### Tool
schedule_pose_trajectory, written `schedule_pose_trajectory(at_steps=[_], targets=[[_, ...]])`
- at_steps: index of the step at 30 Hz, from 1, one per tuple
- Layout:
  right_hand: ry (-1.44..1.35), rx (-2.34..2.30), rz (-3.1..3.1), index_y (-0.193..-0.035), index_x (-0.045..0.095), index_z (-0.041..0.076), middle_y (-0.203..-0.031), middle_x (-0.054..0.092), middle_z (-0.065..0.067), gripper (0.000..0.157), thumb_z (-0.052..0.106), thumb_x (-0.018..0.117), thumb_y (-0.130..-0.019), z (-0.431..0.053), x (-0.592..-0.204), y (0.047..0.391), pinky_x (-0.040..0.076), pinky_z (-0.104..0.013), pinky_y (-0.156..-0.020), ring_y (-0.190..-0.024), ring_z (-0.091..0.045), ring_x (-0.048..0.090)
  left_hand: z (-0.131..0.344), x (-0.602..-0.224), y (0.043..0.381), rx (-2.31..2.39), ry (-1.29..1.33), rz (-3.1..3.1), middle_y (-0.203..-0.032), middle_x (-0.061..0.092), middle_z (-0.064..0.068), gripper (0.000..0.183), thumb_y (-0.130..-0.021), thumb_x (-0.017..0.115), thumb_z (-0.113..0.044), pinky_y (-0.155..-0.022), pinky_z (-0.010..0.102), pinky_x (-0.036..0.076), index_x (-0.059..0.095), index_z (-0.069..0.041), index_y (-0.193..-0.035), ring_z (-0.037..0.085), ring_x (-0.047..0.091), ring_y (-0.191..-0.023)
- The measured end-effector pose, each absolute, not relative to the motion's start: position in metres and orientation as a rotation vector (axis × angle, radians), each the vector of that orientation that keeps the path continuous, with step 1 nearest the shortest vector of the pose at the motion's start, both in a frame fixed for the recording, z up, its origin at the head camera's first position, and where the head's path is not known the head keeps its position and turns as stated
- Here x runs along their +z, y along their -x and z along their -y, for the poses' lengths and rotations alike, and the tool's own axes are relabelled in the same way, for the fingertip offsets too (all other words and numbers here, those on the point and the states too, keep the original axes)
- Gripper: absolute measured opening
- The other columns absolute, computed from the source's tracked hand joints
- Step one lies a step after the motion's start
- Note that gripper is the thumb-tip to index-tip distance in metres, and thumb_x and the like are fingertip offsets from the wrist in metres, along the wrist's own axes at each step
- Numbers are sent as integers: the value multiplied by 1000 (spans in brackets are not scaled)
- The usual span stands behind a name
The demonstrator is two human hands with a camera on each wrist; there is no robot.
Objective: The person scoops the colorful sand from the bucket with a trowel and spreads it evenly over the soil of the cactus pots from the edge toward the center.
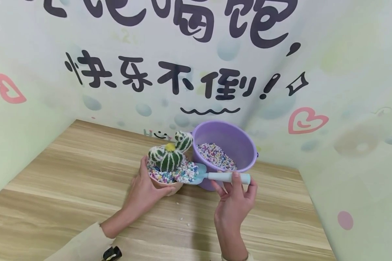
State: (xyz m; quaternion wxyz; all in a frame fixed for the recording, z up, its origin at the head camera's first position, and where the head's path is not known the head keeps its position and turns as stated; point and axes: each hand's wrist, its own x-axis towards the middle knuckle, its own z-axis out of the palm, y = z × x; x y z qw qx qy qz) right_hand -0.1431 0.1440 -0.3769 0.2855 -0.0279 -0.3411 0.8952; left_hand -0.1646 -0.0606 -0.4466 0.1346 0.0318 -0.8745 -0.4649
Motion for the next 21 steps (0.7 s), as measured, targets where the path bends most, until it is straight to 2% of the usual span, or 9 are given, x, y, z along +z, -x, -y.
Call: schedule_pose_trajectory(at_steps=[7,15,21], targets=[[68,2372,966,-115,40,-4,-84,64,-13,38,1,67,-89,-142,-372,142,58,-46,-57,-68,-29,72,61,-448,164,-1343,-87,2536,-150,37,23,137,-55,92,-51,-102,52,33,8,-10,-155,40,43,-132],[93,2323,1022,-116,40,-4,-85,66,-16,41,2,70,-88,-142,-367,141,57,-46,-56,-70,-30,72,61,-445,164,-1359,-93,2546,-151,36,22,137,-55,92,-51,-103,52,33,7,-11,-155,38,41,-134],[110,2281,1068,-110,46,0,-86,66,-14,36,3,72,-86,-141,-361,139,56,-49,-56,-71,-30,72,61,-446,165,-1349,-96,2559,-152,36,20,136,-56,89,-56,-101,51,33,7,-13,-155,38,42,-133]])
